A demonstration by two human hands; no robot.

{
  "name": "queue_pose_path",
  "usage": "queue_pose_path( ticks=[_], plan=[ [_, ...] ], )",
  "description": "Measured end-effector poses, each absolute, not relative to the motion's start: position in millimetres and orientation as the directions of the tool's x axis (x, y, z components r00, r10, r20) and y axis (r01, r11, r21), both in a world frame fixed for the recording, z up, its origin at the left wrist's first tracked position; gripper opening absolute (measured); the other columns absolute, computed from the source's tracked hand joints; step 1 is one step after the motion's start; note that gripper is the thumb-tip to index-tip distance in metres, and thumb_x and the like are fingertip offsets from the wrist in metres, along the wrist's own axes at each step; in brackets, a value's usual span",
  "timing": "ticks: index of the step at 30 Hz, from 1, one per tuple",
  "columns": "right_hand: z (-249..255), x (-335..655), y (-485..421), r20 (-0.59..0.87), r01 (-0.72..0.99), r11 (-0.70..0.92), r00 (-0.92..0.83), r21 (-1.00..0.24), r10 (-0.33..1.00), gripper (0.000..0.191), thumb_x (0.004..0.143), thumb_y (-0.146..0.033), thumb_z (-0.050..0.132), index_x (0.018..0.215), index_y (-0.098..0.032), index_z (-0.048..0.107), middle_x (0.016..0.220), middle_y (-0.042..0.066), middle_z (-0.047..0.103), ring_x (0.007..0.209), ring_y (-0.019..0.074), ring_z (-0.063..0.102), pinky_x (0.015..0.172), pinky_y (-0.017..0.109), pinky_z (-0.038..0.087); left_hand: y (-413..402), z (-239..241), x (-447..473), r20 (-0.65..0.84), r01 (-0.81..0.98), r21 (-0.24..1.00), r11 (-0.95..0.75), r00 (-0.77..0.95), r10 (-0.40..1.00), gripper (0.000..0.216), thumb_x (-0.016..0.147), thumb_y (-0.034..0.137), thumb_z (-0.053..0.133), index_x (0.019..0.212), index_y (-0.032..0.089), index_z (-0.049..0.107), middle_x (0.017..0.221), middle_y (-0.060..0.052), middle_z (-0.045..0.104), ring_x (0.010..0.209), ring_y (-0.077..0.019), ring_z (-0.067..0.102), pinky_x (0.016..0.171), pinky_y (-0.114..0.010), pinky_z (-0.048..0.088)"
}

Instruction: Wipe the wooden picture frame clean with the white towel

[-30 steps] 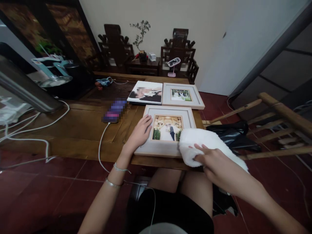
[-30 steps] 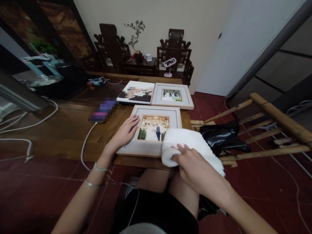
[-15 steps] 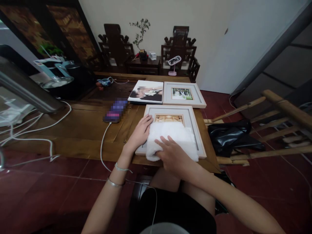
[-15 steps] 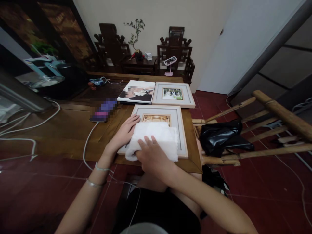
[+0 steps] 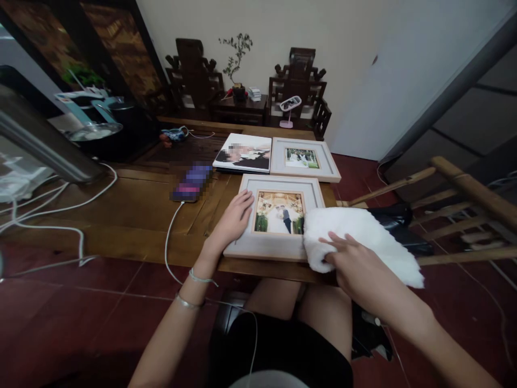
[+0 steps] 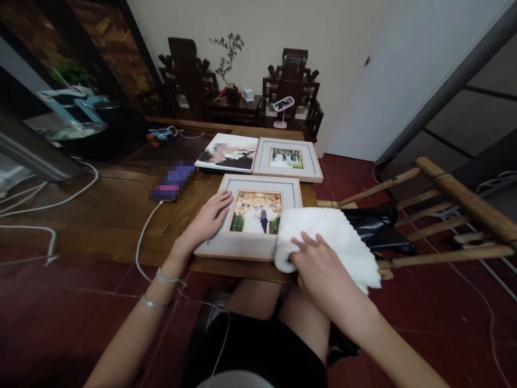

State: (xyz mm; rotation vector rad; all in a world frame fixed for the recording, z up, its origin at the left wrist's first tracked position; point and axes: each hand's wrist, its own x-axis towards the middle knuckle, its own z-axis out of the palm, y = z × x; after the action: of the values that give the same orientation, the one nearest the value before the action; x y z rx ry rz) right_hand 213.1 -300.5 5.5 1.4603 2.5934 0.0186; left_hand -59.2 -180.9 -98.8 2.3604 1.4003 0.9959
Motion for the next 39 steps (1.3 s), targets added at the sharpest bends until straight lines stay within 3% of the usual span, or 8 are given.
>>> queue_pose_path(
  ticks=[7, 12, 15, 19, 23, 27, 31, 39],
  plan=[
    [-14, 172, -295, -0.089, 0.763, 0.642, -0.646, -0.073, 0.758, 0.037, 0.068, 0.000, 0.049, 0.097, -0.009, 0.070, 0.136, 0.019, 0.051, 0.130, 0.0387, 0.039, 0.105, 0.056, 0.035, -181, -99, -57, 0.446, 0.709, 0.487, -0.511, 0.301, 0.843, 0.041, 0.092, 0.023, 0.038, 0.125, 0.007, 0.058, 0.136, -0.017, 0.053, 0.134, -0.0267, 0.040, 0.112, -0.048, 0.033],
    [-17, 165, -294, -0.051, 0.637, 0.730, -0.761, -0.246, 0.647, 0.041, 0.068, 0.000, 0.047, 0.101, -0.013, 0.069, 0.146, 0.013, 0.041, 0.138, 0.0311, 0.029, 0.113, 0.052, 0.024, -180, -100, -58, 0.444, 0.700, 0.500, -0.511, 0.299, 0.845, 0.040, 0.092, 0.023, 0.039, 0.124, 0.009, 0.058, 0.135, -0.016, 0.054, 0.133, -0.0260, 0.042, 0.111, -0.049, 0.034],
    [-13, 177, -282, -0.009, 0.656, 0.699, -0.731, -0.284, 0.682, 0.047, 0.068, 0.002, 0.043, 0.104, -0.014, 0.068, 0.143, 0.012, 0.045, 0.135, 0.0247, 0.036, 0.111, 0.045, 0.031, -180, -100, -58, 0.442, 0.702, 0.493, -0.513, 0.306, 0.843, 0.041, 0.092, 0.023, 0.038, 0.125, 0.008, 0.058, 0.135, -0.017, 0.054, 0.133, -0.0263, 0.041, 0.111, -0.048, 0.033],
    [-2, 185, -234, 0.201, 0.737, 0.665, -0.638, -0.121, 0.743, 0.049, 0.068, 0.005, 0.041, 0.105, -0.013, 0.067, 0.150, 0.012, 0.034, 0.138, 0.0265, 0.030, 0.112, 0.049, 0.029, -180, -100, -57, 0.449, 0.698, 0.495, -0.517, 0.304, 0.840, 0.040, 0.092, 0.023, 0.039, 0.125, 0.010, 0.058, 0.135, -0.016, 0.055, 0.133, -0.0269, 0.041, 0.111, -0.050, 0.033],
    [3, 162, -170, 0.316, 0.705, 0.699, -0.694, 0.117, 0.647, 0.039, 0.078, 0.003, 0.043, 0.101, -0.015, 0.069, 0.154, 0.007, 0.026, 0.142, 0.0276, 0.019, 0.113, 0.053, 0.022, -180, -99, -57, 0.452, 0.693, 0.506, -0.514, 0.295, 0.842, 0.040, 0.092, 0.023, 0.040, 0.125, 0.011, 0.058, 0.135, -0.014, 0.055, 0.133, -0.0263, 0.042, 0.111, -0.049, 0.034],
    [-4, 125, -130, 0.228, 0.622, 0.740, -0.783, 0.255, 0.579, 0.030, 0.086, -0.005, 0.047, 0.103, -0.016, 0.069, 0.153, 0.008, 0.028, 0.142, 0.0285, 0.019, 0.112, 0.054, 0.020, -181, -95, -57, 0.427, 0.708, 0.499, -0.501, 0.302, 0.852, 0.041, 0.092, 0.023, 0.040, 0.124, 0.005, 0.059, 0.133, -0.019, 0.055, 0.133, -0.0272, 0.042, 0.111, -0.046, 0.034],
    [-21, 106, -118, 0.109, 0.595, 0.753, -0.799, 0.281, 0.591, 0.034, 0.089, -0.008, 0.042, 0.112, -0.014, 0.066, 0.149, 0.008, 0.038, 0.141, 0.0280, 0.023, 0.111, 0.051, 0.021, -182, -95, -58, 0.418, 0.722, 0.491, -0.487, 0.296, 0.859, 0.039, 0.091, 0.023, 0.041, 0.122, 0.008, 0.061, 0.130, -0.016, 0.058, 0.130, -0.0275, 0.045, 0.110, -0.048, 0.035],
    [-24, 138, -129, 0.069, 0.653, 0.686, -0.738, 0.320, 0.671, 0.032, 0.089, -0.009, 0.043, 0.104, -0.016, 0.071, 0.142, 0.008, 0.048, 0.138, 0.0299, 0.029, 0.108, 0.053, 0.022, -183, -95, -58, 0.425, 0.677, 0.534, -0.506, 0.302, 0.853, 0.038, 0.092, 0.025, 0.041, 0.120, 0.009, 0.061, 0.133, -0.016, 0.056, 0.132, -0.0262, 0.043, 0.111, -0.047, 0.034]
  ],
)
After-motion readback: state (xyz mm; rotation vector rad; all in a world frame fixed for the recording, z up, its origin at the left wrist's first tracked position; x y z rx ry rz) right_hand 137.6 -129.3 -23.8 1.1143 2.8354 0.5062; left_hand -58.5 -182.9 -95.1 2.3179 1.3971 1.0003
